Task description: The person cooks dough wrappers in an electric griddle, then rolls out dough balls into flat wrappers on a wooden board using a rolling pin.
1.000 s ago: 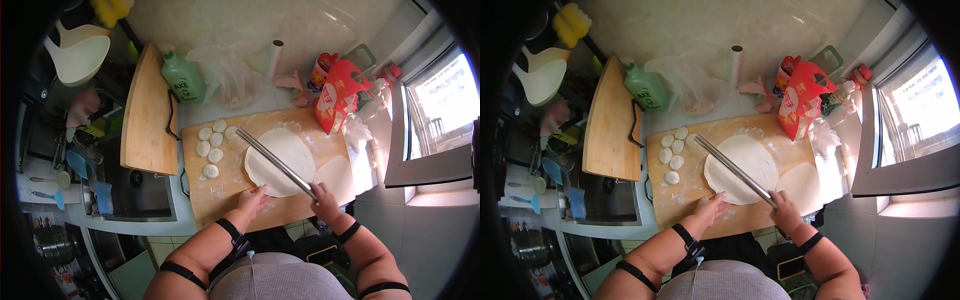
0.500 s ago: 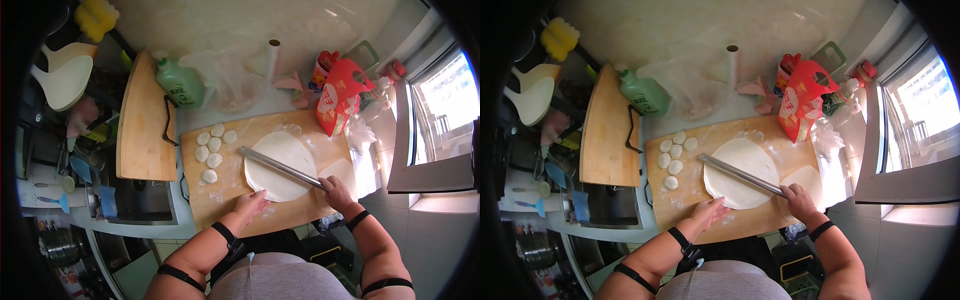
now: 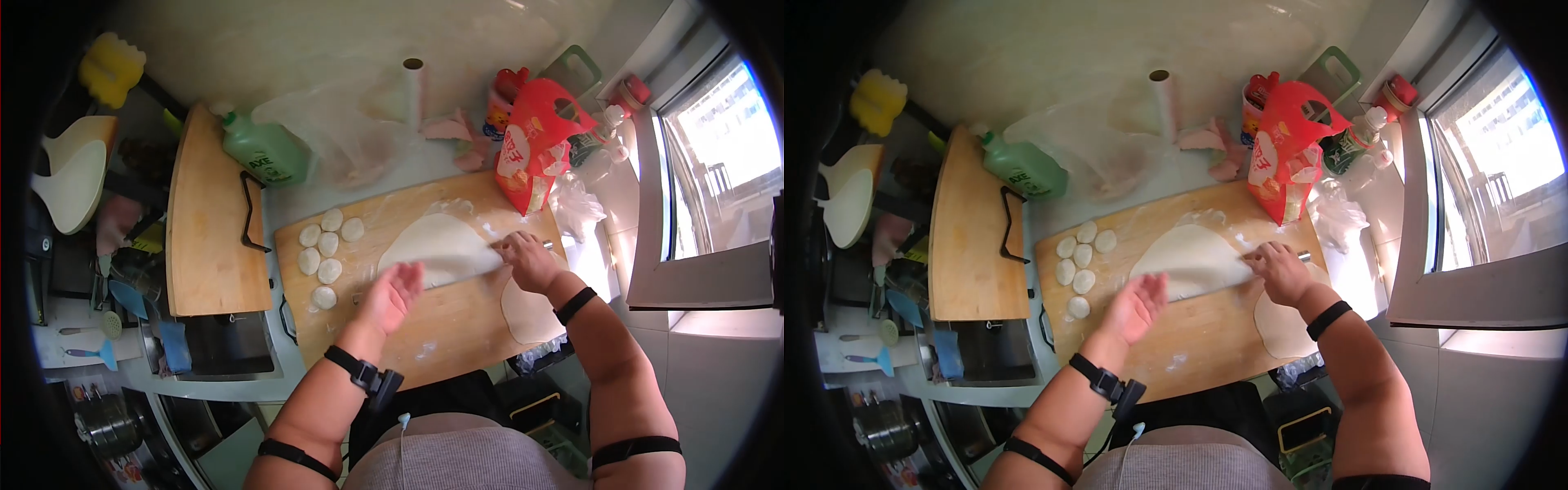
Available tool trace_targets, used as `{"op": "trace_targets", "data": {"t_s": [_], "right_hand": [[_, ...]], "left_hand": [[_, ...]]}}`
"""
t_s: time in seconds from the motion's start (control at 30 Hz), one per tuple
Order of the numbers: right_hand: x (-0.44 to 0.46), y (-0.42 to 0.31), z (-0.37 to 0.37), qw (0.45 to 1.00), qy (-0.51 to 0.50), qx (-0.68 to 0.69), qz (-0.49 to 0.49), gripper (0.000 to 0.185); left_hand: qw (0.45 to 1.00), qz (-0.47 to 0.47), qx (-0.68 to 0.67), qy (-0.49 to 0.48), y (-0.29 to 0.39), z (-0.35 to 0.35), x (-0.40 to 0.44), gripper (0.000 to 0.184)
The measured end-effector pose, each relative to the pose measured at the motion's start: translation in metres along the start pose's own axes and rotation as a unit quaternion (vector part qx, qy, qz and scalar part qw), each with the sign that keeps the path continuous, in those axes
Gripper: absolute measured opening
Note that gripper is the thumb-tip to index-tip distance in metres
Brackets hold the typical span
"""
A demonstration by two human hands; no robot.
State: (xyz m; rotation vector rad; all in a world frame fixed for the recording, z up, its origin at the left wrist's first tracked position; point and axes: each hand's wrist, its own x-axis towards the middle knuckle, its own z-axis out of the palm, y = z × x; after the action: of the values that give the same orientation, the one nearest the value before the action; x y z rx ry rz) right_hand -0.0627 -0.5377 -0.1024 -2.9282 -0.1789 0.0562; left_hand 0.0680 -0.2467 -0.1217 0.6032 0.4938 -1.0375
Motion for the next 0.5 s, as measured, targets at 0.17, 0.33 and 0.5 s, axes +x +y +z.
{"op": "trace_targets", "data": {"t_s": [0.17, 0.33, 0.5], "right_hand": [[0.041, -0.028, 0.006, 0.970, 0.115, 0.206, 0.056, 0.043], [0.082, -0.065, 0.033, 0.995, 0.061, 0.074, 0.038, 0.056], [0.027, -0.091, 0.048, 0.997, 0.017, 0.047, 0.050, 0.075]], "left_hand": [[0.755, 0.369, 0.541, 0.042, 0.002, 0.026, 0.038, 0.030], [0.293, 0.356, 0.882, 0.094, -0.029, 0.036, 0.058, 0.061], [0.321, 0.291, 0.901, -0.008, -0.057, 0.006, 0.020, 0.069]]}}
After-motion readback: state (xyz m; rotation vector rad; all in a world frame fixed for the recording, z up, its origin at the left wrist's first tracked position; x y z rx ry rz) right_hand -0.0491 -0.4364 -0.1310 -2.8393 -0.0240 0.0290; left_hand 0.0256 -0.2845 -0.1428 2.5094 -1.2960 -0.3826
